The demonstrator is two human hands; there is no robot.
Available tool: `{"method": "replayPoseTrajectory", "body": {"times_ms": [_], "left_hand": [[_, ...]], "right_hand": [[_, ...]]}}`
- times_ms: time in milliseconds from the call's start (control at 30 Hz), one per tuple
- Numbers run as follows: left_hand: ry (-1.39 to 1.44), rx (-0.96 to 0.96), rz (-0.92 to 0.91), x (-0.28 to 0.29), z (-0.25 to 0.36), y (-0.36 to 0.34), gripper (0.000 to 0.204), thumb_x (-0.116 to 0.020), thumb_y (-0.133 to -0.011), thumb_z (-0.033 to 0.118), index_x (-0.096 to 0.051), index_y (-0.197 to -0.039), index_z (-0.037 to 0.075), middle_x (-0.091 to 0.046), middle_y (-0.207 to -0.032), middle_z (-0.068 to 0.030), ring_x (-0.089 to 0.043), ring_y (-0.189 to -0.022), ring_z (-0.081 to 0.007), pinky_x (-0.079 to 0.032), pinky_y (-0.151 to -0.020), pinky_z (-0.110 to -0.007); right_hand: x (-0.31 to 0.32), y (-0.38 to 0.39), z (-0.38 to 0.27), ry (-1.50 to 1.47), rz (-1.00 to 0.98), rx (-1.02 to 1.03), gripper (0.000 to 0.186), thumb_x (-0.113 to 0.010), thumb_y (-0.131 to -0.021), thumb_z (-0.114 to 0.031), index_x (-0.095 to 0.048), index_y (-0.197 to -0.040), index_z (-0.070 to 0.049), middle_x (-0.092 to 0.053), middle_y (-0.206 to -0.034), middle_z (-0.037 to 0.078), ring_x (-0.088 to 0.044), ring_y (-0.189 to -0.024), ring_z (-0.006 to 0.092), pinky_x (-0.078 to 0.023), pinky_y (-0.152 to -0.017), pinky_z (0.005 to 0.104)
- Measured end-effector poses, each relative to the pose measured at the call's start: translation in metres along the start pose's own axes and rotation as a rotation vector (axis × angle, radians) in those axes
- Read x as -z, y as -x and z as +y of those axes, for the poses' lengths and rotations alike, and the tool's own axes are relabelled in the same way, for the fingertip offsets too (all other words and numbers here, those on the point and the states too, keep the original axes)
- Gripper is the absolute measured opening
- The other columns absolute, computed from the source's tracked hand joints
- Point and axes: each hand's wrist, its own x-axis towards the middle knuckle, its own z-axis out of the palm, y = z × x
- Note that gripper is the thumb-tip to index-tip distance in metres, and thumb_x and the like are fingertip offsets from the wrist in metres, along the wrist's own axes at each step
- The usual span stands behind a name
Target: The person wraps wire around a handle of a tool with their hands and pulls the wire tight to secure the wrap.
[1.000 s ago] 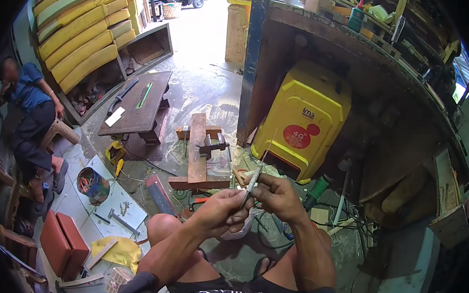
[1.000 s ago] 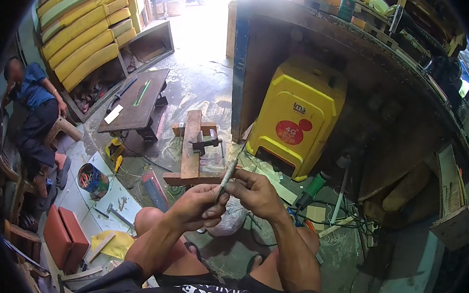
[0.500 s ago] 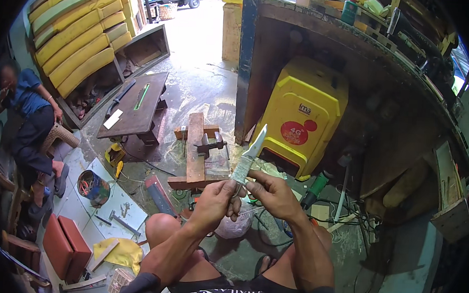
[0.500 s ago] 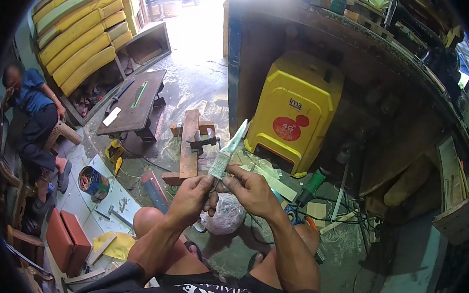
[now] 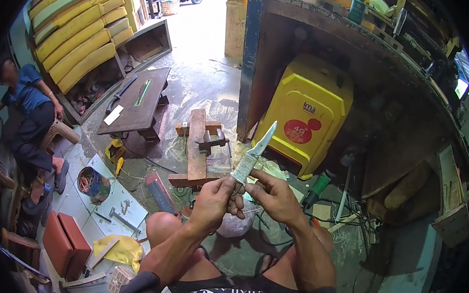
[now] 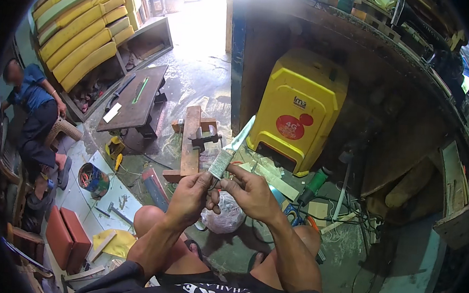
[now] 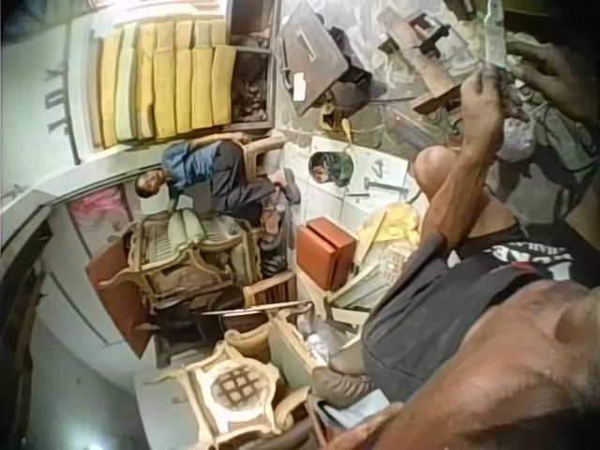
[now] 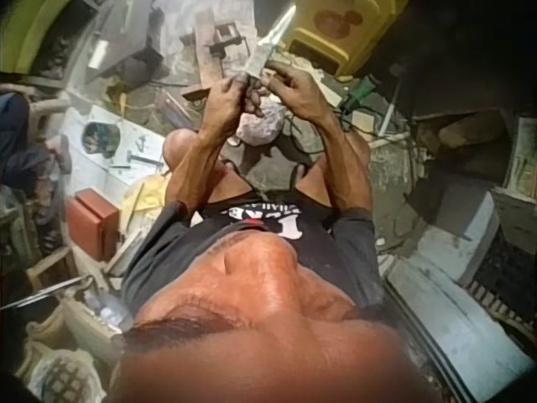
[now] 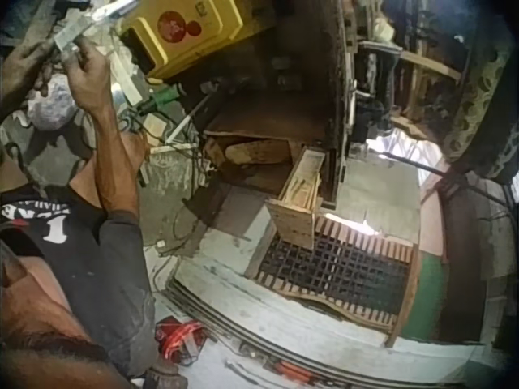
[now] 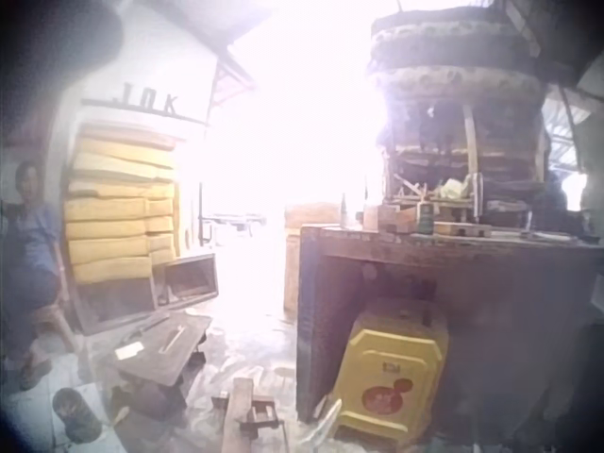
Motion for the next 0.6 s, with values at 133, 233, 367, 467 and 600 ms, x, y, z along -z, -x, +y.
{"method": "replayPoseTrajectory", "body": {"times_ms": [133,233,367,467,600], "left_hand": [[0.012,-0.004,0.027,-0.002,0.001,-0.001,0.039,-0.045,-0.109,0.031,-0.062,-0.102,-0.004,-0.060,-0.070,-0.0053,-0.054,-0.053,-0.0095,-0.056,-0.051,-0.027],[0.034,0.021,-0.019,0.002,0.000,-0.002,0.039,-0.046,-0.108,0.033,-0.061,-0.099,-0.002,-0.057,-0.066,-0.0042,-0.050,-0.049,-0.0086,-0.054,-0.048,-0.027],[0.282,0.185,-0.212,0.010,0.003,-0.004,0.040,-0.045,-0.108,0.037,-0.057,-0.096,0.001,-0.052,-0.059,-0.0021,-0.044,-0.042,-0.0078,-0.050,-0.042,-0.027],[0.549,0.330,-0.468,0.011,0.002,0.000,0.041,-0.043,-0.108,0.039,-0.056,-0.096,0.003,-0.049,-0.057,-0.0010,-0.041,-0.039,-0.0077,-0.047,-0.038,-0.027],[0.075,0.166,-0.234,-0.001,-0.012,-0.004,0.047,-0.039,-0.109,0.044,-0.058,-0.103,0.002,-0.060,-0.065,-0.0057,-0.055,-0.050,-0.0126,-0.051,-0.053,-0.027]], "right_hand": [[-0.002,-0.002,0.002,0.029,0.022,0.010,0.041,-0.059,-0.102,-0.013,-0.052,-0.139,0.005,-0.067,-0.105,0.005,-0.060,-0.095,0.0087,-0.050,-0.085,0.0265],[-0.001,-0.001,-0.013,0.125,0.074,0.005,0.035,-0.058,-0.101,-0.009,-0.057,-0.132,0.007,-0.069,-0.103,0.008,-0.063,-0.096,0.0114,-0.051,-0.089,0.0292],[0.004,-0.003,-0.008,-0.147,-0.012,0.005,0.039,-0.061,-0.100,-0.010,-0.055,-0.135,0.006,-0.068,-0.106,0.007,-0.064,-0.099,0.0123,-0.052,-0.093,0.0296],[0.011,-0.004,0.002,-0.427,-0.188,0.012,0.039,-0.063,-0.100,-0.011,-0.055,-0.134,0.005,-0.067,-0.109,0.008,-0.065,-0.100,0.0134,-0.052,-0.092,0.0291],[0.010,-0.001,-0.001,-0.215,-0.066,-0.047,0.036,-0.063,-0.100,-0.014,-0.057,-0.130,0.006,-0.069,-0.100,0.009,-0.067,-0.094,0.0141,-0.054,-0.084,0.0286]]}}
